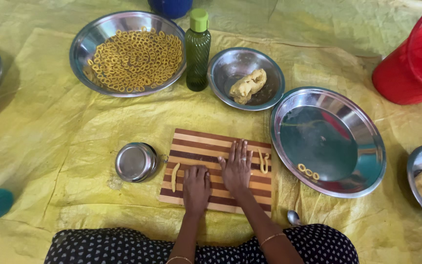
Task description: The person sits on a yellow tarp and shapes dough into small rings by rolling thin strips on a wooden board and joining the ends. The finished rings are placed into a metal tray. A bowl of dough, a bottle of oil, and a tray of finished rings are visible nearby.
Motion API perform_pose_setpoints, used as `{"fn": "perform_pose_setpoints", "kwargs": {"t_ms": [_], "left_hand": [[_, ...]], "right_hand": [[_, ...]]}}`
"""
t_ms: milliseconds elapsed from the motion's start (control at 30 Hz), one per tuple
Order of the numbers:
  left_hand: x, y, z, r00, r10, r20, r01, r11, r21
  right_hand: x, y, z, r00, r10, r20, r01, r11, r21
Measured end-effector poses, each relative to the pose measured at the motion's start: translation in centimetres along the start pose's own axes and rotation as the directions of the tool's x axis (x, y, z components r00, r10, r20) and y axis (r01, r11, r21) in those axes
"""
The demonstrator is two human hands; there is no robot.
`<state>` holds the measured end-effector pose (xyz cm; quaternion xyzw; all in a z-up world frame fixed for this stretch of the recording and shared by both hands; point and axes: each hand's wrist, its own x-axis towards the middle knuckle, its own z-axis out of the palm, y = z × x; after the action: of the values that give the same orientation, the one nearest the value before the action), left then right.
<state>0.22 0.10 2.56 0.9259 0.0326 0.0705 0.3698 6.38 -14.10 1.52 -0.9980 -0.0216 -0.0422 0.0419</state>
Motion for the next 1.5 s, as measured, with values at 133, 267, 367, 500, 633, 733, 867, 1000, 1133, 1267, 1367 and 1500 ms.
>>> {"fn": "perform_pose_setpoints", "kwargs": {"t_ms": [133,267,367,500,633,733,867,1000,1133,1267,1367,1500], "left_hand": [[-1.0,-0.5,-0.7,0.998,0.061,-0.031,-0.059,0.997,0.056],[-1.0,-0.3,-0.9,0.998,0.058,-0.022,-0.056,0.997,0.060],[-1.1,-0.2,-1.0,0.994,0.087,-0.067,-0.084,0.995,0.054],[-1.3,0.0,-1.3,0.992,0.109,-0.063,-0.106,0.993,0.048],[-1.3,0.3,-1.5,0.988,0.122,-0.099,-0.121,0.993,0.013],[-1.2,0.2,-1.4,0.987,0.124,-0.100,-0.122,0.992,0.020],[-1.0,0.5,-1.0,0.986,0.094,-0.139,-0.095,0.995,-0.001],[-0.7,0.7,-0.8,0.988,0.088,-0.129,-0.084,0.996,0.035],[-0.3,1.1,-0.9,0.986,0.085,-0.144,-0.081,0.996,0.034],[-0.3,0.8,-0.9,0.992,0.063,-0.110,-0.060,0.998,0.032],[-0.5,0.8,-1.0,0.976,0.114,-0.187,-0.115,0.993,0.006],[-0.4,0.7,-0.7,0.981,0.096,-0.169,-0.096,0.995,0.011]], "right_hand": [[-3.0,-0.8,-1.3,0.998,-0.039,0.040,0.039,0.999,0.000],[-5.7,-1.8,-2.6,0.977,-0.056,0.204,0.086,0.986,-0.141],[-8.6,-2.0,-2.7,0.974,-0.105,0.199,0.128,0.986,-0.110],[-9.1,0.1,-2.4,0.984,0.179,-0.024,-0.167,0.952,0.258],[-8.4,3.6,-1.8,0.896,0.349,-0.276,-0.286,0.927,0.244],[-8.6,4.1,-0.7,0.904,0.338,-0.262,-0.281,0.931,0.233],[-7.2,4.7,-0.3,0.919,0.316,-0.234,-0.277,0.943,0.186],[-6.9,4.8,-0.7,0.936,0.255,-0.241,-0.199,0.952,0.235],[-6.3,4.6,-1.5,0.935,0.214,-0.282,-0.138,0.954,0.268],[-4.5,3.0,-1.0,0.981,-0.037,-0.191,0.026,0.998,-0.060],[-3.1,1.7,-0.7,0.977,-0.130,-0.172,0.121,0.991,-0.064],[2.1,0.5,-0.5,0.975,-0.113,-0.192,0.112,0.994,-0.015]]}}
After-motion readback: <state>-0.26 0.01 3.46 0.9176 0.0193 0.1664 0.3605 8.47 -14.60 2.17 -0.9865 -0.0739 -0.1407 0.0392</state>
